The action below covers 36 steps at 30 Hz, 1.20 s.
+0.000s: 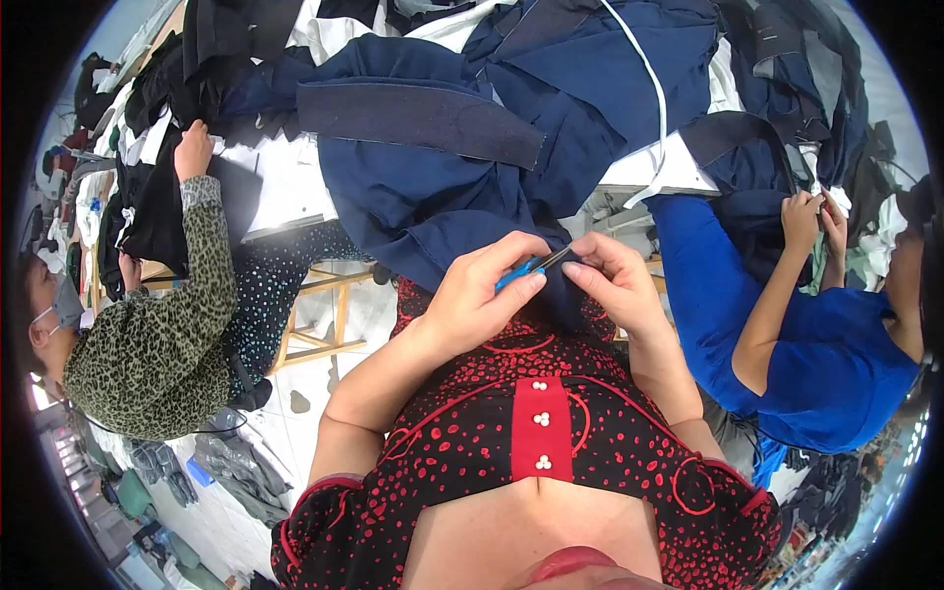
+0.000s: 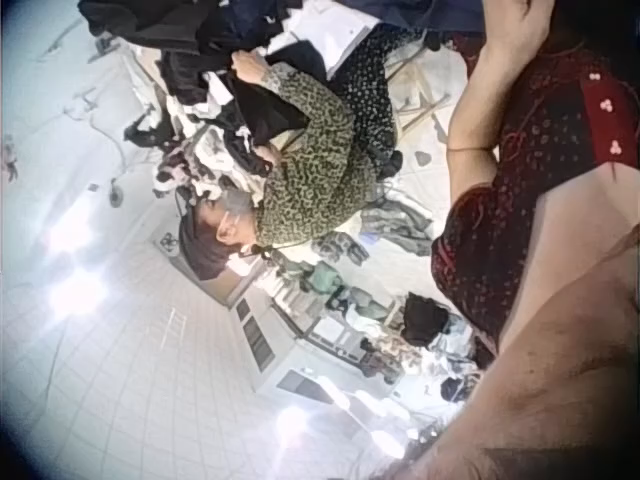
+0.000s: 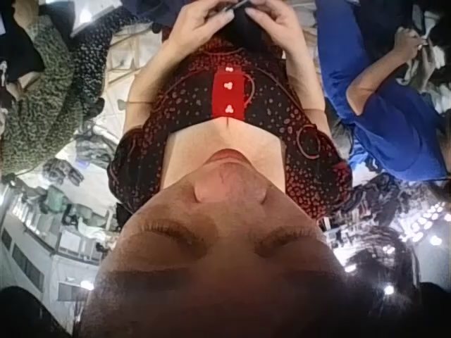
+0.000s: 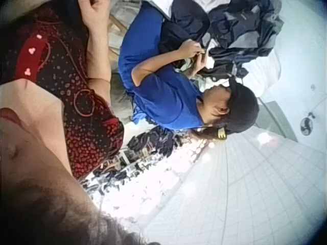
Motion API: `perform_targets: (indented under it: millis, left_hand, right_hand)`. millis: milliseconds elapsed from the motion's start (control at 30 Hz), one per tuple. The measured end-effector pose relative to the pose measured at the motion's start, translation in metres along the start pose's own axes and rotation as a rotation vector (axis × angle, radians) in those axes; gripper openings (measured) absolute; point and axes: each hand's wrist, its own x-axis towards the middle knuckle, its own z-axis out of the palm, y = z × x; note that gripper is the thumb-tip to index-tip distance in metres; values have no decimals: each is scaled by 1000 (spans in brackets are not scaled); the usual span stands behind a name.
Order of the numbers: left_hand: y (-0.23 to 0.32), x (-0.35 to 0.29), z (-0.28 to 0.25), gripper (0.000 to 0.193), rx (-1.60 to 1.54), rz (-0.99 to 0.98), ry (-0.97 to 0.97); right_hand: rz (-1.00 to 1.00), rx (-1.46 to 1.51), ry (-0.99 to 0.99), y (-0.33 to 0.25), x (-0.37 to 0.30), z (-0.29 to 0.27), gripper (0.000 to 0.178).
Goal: Trimming excess threads and small fabric pieces from garment components using hand snips.
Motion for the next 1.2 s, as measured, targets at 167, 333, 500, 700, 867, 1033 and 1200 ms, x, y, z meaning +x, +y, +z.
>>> perform_targets:
  millis: [167,333,500,700,867,1033,1200]
  left_hand:
    - [2,-1,-1,28,171,149,52]
    - [9,1,-3,29,301,79,21]
    - [5,3,-4,29,267,103,36]
    - [1,6,-11,34,-277,-80,86]
    - [-12,34,-24,42,-540,-355,-201]
    - [-24,47,-26,32,-635,-466,-493]
    - [-13,45,-26,9,-293,-413,-332]
  right_hand:
    - [9,60,-1,4,2,-4,9]
    - [-31,33,11,6,6,-3,9]
    - [17,-35,-51,2,6,-2,9]
    - [128,230,-29,-3,9,3,11]
    - [169,105,-197,-9,7,-7,12]
    - [130,-70,-253,-26,7,-14,11]
    - [97,-355,-165,-24,9,-19,12]
